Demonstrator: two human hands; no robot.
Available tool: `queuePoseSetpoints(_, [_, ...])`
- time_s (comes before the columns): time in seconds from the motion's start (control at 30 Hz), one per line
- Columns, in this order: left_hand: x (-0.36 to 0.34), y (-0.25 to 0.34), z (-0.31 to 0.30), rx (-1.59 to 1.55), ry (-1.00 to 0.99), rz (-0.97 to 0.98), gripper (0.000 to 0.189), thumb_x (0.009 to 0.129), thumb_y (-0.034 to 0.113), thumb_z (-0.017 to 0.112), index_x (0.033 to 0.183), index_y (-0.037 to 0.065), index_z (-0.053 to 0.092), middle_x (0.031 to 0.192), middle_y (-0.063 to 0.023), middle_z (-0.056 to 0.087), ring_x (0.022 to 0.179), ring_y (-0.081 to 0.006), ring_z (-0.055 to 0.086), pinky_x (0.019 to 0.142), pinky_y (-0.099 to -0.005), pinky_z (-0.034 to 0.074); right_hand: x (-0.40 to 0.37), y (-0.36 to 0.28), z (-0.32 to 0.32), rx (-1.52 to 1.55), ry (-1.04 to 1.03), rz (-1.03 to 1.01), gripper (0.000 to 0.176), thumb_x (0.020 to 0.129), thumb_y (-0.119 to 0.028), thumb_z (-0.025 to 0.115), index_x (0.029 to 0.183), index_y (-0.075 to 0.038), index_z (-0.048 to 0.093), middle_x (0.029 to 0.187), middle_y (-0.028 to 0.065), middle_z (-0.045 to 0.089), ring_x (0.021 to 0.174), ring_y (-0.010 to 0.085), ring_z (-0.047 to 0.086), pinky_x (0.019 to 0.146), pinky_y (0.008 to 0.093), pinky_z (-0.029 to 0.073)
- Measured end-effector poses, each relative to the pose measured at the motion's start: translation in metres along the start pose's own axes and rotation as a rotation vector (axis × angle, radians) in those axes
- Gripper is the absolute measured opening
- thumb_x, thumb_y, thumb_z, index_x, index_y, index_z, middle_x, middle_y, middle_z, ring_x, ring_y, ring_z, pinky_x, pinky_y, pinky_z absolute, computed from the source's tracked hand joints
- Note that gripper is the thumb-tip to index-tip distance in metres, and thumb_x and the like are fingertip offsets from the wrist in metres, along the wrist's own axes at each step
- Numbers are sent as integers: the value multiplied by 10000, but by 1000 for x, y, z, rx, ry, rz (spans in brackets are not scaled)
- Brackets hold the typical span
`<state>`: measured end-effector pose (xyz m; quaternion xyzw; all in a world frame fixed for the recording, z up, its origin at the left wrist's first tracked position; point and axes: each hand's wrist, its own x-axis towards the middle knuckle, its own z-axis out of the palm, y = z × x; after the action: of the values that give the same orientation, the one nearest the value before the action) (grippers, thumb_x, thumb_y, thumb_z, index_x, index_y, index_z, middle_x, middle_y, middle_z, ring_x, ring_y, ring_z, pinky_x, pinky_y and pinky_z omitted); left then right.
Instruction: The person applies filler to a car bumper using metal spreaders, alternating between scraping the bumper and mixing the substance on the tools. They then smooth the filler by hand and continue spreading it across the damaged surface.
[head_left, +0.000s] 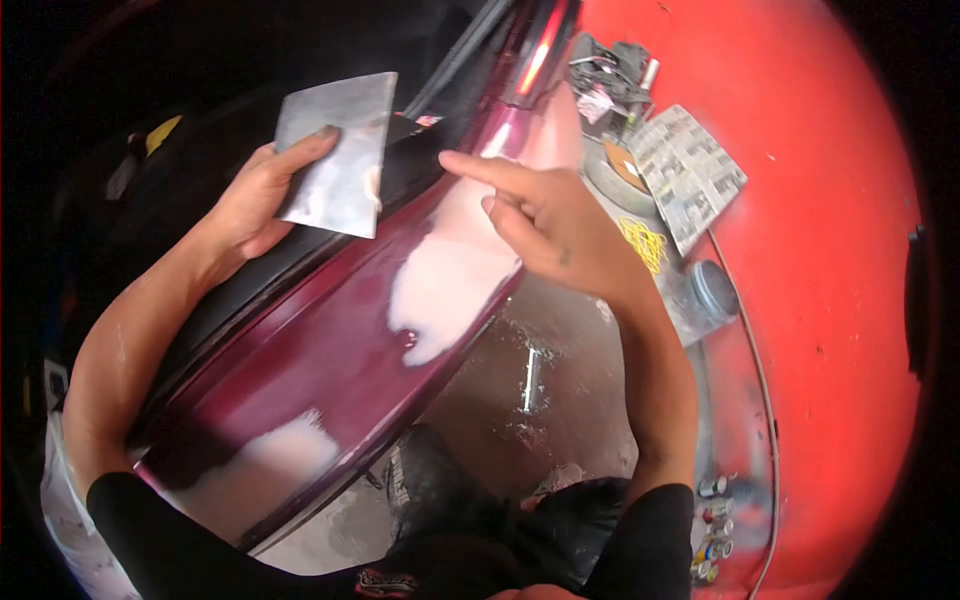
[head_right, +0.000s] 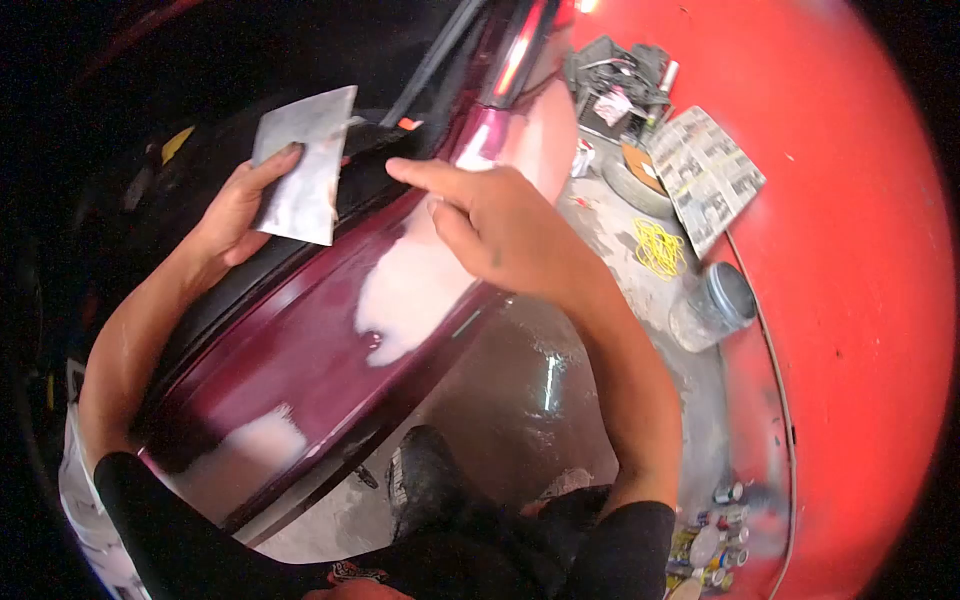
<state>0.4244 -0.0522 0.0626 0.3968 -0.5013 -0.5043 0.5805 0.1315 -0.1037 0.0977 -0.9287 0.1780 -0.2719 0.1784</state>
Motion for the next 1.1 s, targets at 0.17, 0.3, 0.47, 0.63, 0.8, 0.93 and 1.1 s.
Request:
queuePoseSetpoints(0.17, [-5, 6, 9, 25, 14, 10, 405, 993, 291, 575, 1202, -56, 584, 1007, -163, 702, 870, -241, 721, 795, -375, 606, 12, -6, 23, -184, -23, -80, 539, 889, -59, 530, 1420, -147, 497, 706, 203, 576, 636, 348, 571, 647, 442, 454])
queuePoseSetpoints(0.3, [-1, -2, -1, 7, -35, 32, 396, 992, 290, 580, 1198, -47, 590, 1025, -157, 700, 894, -234, 720, 817, -374, 600, 19, 3, 37, -267, 4, -162, 588, 876, -2, 501, 1445, -149, 474, 718, 177, 553, 601, 312, 548, 650, 389, 462])
queuePoseSetpoints(0.47, [-1, -2, -2, 7, -24, 25, 367, 984, 276, 599, 1187, -29, 602, 1056, -137, 695, 920, -215, 714, 835, -367, 593, 18, -2, 43, -283, -36, -173, 599, 877, -4, 509, 1451, -166, 457, 787, 186, 609, 679, 361, 605, 677, 432, 476])
queuePoseSetpoints(0.63, [1, -1, -3, 21, 11, -7, 354, 979, 274, 609, 1176, -20, 612, 1047, -116, 695, 895, -197, 708, 819, -354, 591, 17, -5, 44, -357, -110, -131, 624, 875, -13, 528, 1469, -175, 427, 816, 182, 629, 704, 369, 620, 663, 443, 480])
queuePoseSetpoints(0.8, [-1, 1, 0, -44, 49, 15, 331, 976, 250, 610, 1165, -22, 629, 1075, -113, 692, 926, -192, 692, 840, -355, 572, 12, -5, 41, -206, -98, -144, 555, 867, -13, 507, 1405, -153, 520, 739, 162, 609, 632, 311, 614, 624, 420, 490])
queuePoseSetpoints(0.93, [2, -3, -6, -182, 104, -8, 316, 972, 238, 612, 1156, -18, 639, 1079, -119, 695, 943, -207, 689, 872, -368, 558, 6, 11, 13, -12, -129, 43, 485, 893, -1, 465, 1359, -86, 568, 642, 66, 537, 516, 152, 536, 527, 321, 464])
queuePoseSetpoints(1.1, [2, -4, -7, -176, 118, 3, 362, 955, 284, 635, 1142, -26, 641, 1057, -112, 692, 928, -192, 679, 869, -359, 550, 23, 39, 4, 133, -111, 370, 498, 887, -4, 479, 1381, -25, 541, 583, -15, 468, 488, 81, 483, 463, 267, 425])
